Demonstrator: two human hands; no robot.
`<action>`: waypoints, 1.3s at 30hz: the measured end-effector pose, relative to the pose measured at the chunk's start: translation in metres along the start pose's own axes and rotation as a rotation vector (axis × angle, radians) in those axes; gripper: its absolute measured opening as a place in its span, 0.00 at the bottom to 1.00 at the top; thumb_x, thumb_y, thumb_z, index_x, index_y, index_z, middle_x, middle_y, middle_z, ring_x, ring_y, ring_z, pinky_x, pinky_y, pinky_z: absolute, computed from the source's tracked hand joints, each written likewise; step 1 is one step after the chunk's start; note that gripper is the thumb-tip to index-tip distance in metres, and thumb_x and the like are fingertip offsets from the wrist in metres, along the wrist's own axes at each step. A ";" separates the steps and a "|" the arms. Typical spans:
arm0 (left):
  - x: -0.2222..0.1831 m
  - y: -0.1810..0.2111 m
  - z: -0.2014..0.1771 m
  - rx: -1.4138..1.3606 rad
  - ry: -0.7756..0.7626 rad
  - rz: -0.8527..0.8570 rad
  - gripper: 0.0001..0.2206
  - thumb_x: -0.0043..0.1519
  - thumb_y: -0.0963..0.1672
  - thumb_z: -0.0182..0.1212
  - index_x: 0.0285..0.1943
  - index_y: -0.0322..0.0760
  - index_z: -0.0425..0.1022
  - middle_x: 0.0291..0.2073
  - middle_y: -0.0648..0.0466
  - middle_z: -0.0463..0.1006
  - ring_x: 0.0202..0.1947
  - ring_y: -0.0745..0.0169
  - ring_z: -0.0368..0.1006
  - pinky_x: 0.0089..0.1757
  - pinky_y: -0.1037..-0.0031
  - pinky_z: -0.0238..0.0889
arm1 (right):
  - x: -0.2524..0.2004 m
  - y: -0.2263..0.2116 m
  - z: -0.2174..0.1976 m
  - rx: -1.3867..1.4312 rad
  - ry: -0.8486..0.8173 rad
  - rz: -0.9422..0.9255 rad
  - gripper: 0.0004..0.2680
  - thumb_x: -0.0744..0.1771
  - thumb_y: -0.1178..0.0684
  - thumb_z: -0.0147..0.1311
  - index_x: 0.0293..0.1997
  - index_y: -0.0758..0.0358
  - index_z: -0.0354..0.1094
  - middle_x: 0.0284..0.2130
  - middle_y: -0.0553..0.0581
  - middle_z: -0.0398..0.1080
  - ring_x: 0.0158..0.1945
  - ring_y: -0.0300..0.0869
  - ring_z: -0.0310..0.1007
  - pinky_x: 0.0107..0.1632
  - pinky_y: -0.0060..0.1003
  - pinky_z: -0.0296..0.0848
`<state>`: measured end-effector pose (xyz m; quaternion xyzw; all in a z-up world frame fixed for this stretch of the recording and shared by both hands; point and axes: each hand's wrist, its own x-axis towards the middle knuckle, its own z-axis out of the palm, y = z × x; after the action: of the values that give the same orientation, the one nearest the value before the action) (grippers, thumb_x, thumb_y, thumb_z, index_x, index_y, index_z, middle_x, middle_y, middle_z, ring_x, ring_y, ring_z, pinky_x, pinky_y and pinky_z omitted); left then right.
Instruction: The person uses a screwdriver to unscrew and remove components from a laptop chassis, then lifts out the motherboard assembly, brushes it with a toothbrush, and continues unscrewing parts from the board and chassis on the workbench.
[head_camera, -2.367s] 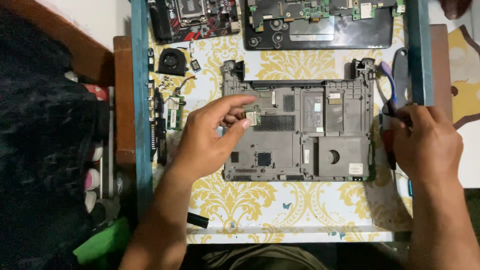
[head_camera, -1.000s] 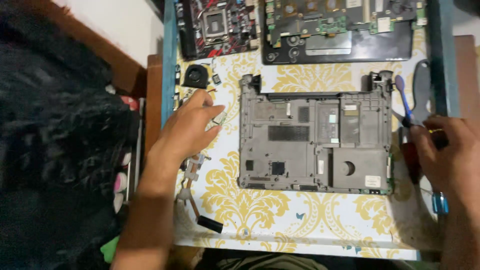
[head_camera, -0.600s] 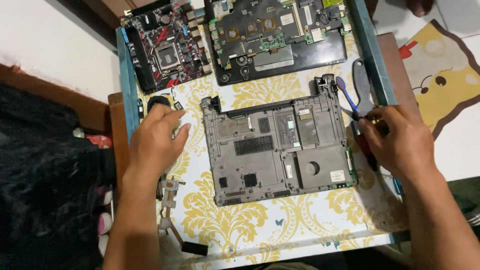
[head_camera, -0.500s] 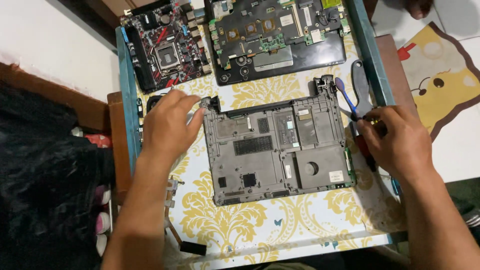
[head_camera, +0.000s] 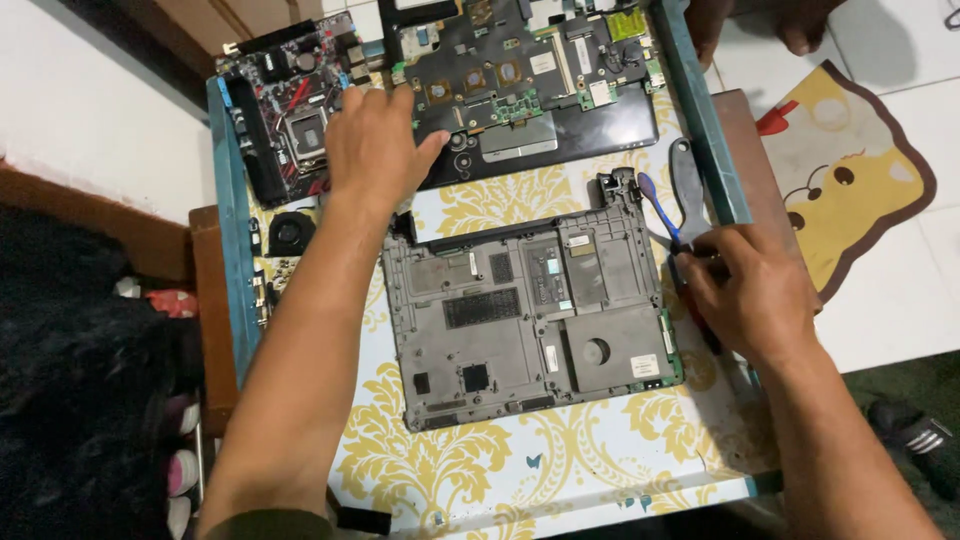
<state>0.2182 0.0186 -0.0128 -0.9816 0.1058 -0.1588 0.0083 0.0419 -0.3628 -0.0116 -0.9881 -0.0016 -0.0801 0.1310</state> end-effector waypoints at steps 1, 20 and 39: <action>0.001 0.001 -0.002 -0.006 0.000 0.006 0.25 0.62 0.57 0.68 0.54 0.34 0.76 0.40 0.45 0.79 0.46 0.46 0.68 0.40 0.55 0.67 | 0.000 0.000 0.000 -0.004 0.001 0.007 0.09 0.67 0.47 0.63 0.46 0.61 0.77 0.44 0.56 0.76 0.39 0.54 0.77 0.41 0.47 0.75; 0.014 0.010 -0.021 -0.356 -0.239 -0.310 0.37 0.54 0.47 0.77 0.72 0.37 0.63 0.45 0.45 0.80 0.49 0.44 0.71 0.48 0.52 0.67 | 0.004 -0.004 0.002 0.001 0.060 -0.010 0.06 0.68 0.51 0.56 0.42 0.60 0.76 0.36 0.58 0.75 0.34 0.56 0.74 0.36 0.47 0.72; 0.019 -0.014 0.026 -0.223 -0.044 -0.085 0.32 0.52 0.53 0.76 0.63 0.35 0.76 0.46 0.43 0.76 0.53 0.39 0.68 0.51 0.50 0.61 | 0.001 0.028 0.044 -0.238 0.239 -0.033 0.09 0.65 0.40 0.63 0.47 0.40 0.73 0.32 0.48 0.72 0.33 0.49 0.78 0.36 0.43 0.77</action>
<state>0.2472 0.0280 -0.0305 -0.9833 0.0809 -0.1247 -0.1051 0.0501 -0.3786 -0.0604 -0.9799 0.0071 -0.1991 0.0107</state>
